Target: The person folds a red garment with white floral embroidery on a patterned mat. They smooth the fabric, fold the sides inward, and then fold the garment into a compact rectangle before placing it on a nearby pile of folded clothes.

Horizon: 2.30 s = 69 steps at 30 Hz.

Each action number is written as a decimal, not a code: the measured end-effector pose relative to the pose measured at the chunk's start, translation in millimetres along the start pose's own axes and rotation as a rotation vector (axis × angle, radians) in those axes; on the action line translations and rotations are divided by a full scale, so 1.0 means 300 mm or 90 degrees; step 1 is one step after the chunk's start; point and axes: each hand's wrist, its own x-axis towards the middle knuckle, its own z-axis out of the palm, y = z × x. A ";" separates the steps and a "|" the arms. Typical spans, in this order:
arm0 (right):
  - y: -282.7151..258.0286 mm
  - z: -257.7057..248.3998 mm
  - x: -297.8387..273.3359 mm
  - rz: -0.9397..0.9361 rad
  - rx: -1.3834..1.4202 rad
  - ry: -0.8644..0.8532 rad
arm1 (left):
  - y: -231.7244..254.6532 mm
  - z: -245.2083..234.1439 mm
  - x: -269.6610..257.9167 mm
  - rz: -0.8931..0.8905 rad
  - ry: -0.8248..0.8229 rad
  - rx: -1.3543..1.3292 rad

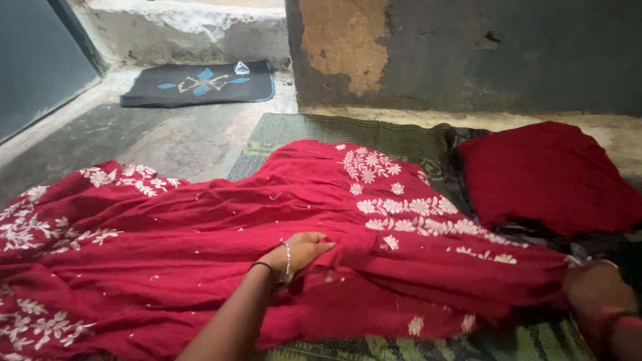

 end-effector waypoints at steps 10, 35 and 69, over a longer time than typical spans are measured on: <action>-0.653 0.000 -0.602 -0.744 0.248 -0.300 | -0.093 -0.115 -0.386 0.160 0.111 0.806; -0.493 0.107 -0.631 -1.085 0.132 -0.405 | 0.031 -0.215 -0.544 -0.229 -0.132 0.865; -0.372 0.066 -0.311 -0.362 0.034 0.017 | -0.066 -0.090 -0.282 -0.154 0.436 0.522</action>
